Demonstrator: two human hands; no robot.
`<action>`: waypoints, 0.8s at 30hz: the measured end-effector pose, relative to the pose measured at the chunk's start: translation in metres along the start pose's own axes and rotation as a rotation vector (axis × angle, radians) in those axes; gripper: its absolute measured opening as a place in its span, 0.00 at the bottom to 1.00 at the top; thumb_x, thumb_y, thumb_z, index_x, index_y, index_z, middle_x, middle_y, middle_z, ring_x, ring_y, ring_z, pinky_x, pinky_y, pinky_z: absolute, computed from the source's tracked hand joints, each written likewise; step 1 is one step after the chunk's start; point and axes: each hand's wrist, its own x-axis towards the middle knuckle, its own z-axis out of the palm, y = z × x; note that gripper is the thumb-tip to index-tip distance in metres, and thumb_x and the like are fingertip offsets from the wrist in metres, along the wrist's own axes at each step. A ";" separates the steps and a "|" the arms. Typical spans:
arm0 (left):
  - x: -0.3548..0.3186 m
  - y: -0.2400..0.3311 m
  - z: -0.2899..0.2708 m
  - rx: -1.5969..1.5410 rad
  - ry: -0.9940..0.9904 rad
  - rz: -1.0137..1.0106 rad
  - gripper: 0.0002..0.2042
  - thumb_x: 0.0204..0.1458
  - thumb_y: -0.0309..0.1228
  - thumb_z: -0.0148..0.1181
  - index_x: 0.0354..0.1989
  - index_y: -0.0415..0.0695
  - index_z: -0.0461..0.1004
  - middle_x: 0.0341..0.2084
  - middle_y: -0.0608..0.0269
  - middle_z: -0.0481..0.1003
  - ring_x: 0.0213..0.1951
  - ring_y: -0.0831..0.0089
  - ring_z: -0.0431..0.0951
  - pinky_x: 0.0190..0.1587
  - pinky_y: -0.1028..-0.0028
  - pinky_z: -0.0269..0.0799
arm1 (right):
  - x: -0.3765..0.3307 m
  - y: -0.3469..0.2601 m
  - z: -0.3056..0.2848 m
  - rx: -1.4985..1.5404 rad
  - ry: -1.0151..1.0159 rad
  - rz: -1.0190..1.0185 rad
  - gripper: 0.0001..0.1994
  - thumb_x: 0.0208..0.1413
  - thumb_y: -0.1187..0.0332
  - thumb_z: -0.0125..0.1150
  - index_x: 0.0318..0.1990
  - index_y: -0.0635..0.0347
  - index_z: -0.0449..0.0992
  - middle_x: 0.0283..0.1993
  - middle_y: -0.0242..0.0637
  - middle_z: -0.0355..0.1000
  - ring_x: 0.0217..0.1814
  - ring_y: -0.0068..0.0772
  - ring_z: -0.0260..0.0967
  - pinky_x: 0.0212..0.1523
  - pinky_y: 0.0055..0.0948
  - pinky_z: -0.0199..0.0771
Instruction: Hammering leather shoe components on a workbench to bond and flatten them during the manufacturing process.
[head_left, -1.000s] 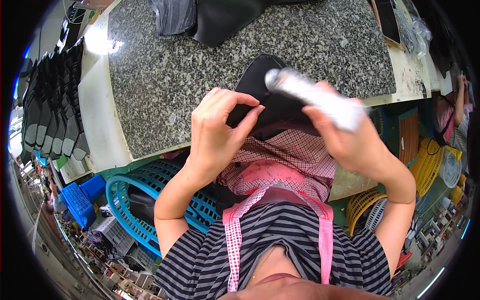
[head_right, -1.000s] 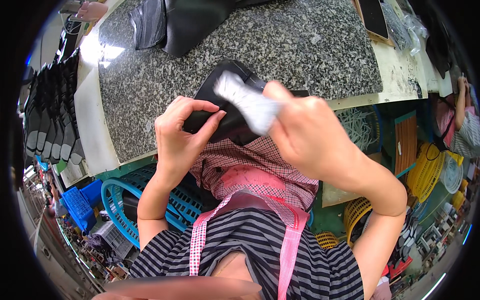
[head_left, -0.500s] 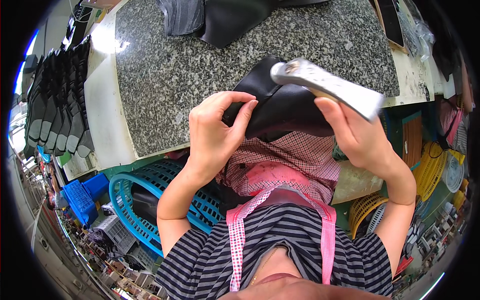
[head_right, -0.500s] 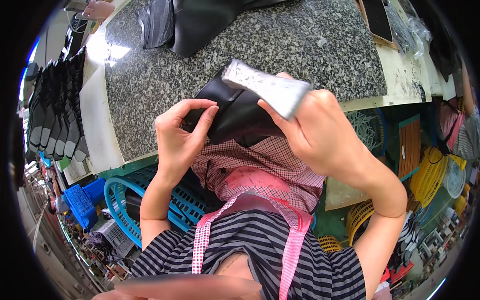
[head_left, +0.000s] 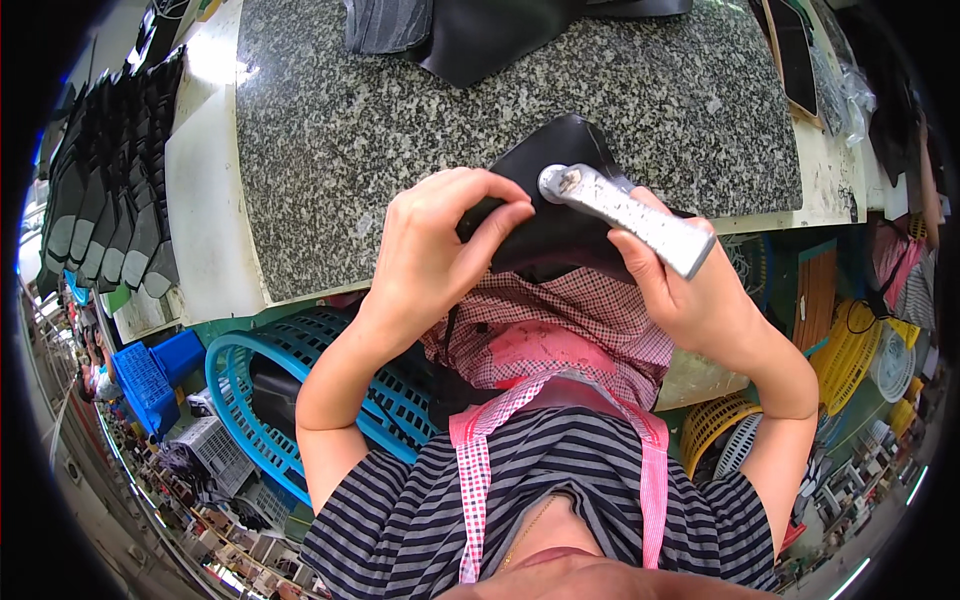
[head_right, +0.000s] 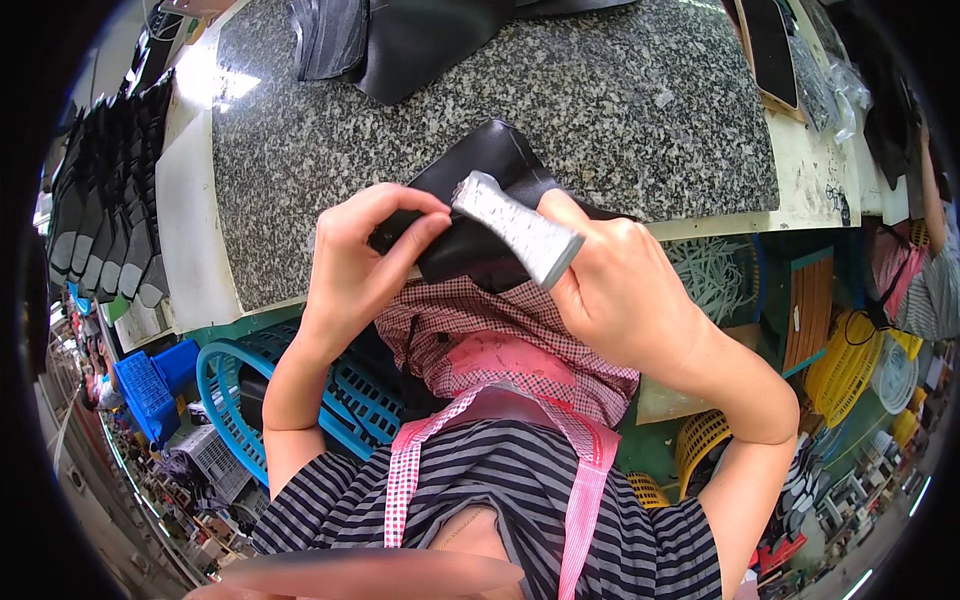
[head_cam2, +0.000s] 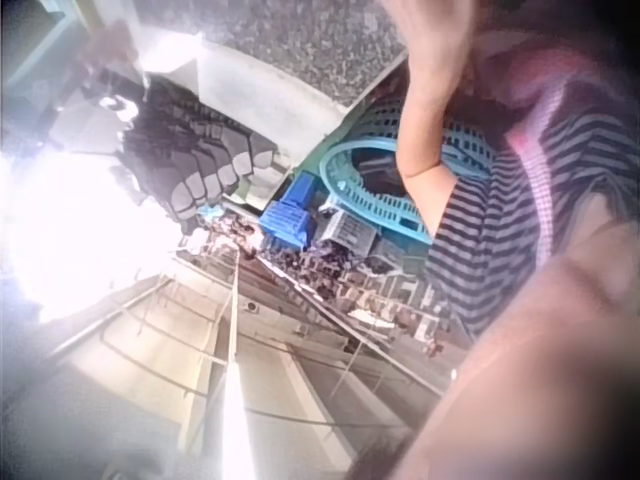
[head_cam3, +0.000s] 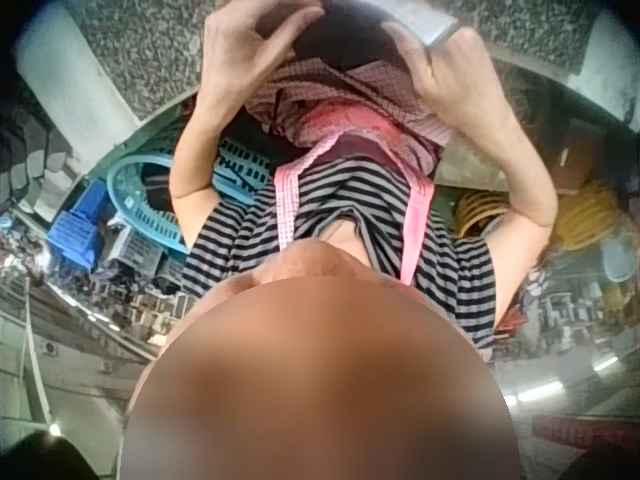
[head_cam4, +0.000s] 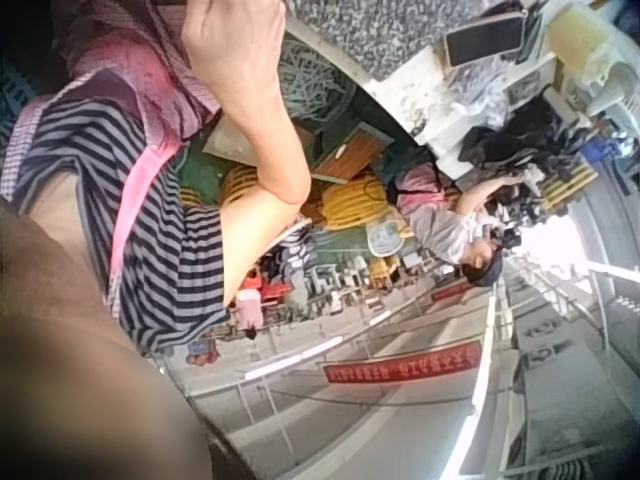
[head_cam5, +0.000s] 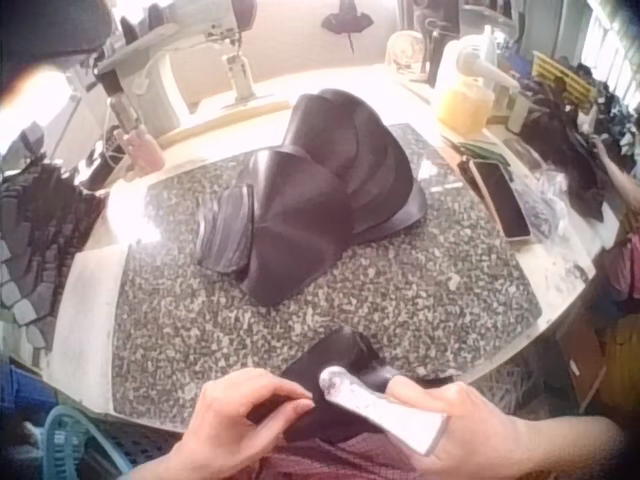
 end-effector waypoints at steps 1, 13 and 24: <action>-0.002 0.000 -0.001 0.001 -0.001 0.002 0.07 0.48 0.26 0.70 0.34 0.42 0.81 0.27 0.55 0.79 0.31 0.58 0.80 0.35 0.66 0.74 | -0.001 0.003 0.001 -0.031 0.040 -0.070 0.14 0.67 0.67 0.54 0.52 0.70 0.74 0.27 0.48 0.71 0.26 0.41 0.69 0.36 0.36 0.71; -0.015 0.001 -0.001 -0.027 0.104 -0.118 0.08 0.47 0.21 0.72 0.36 0.41 0.84 0.23 0.67 0.77 0.22 0.85 0.73 0.25 0.83 0.67 | 0.001 0.016 0.010 -0.022 0.172 -0.239 0.09 0.64 0.71 0.53 0.45 0.68 0.75 0.35 0.53 0.71 0.30 0.59 0.72 0.28 0.45 0.71; -0.016 0.001 -0.005 0.020 0.044 -0.125 0.10 0.46 0.24 0.73 0.38 0.40 0.82 0.28 0.64 0.78 0.23 0.80 0.77 0.27 0.80 0.72 | -0.003 -0.009 -0.007 -0.061 0.079 -0.223 0.06 0.56 0.77 0.55 0.41 0.68 0.71 0.23 0.50 0.70 0.26 0.58 0.72 0.29 0.45 0.71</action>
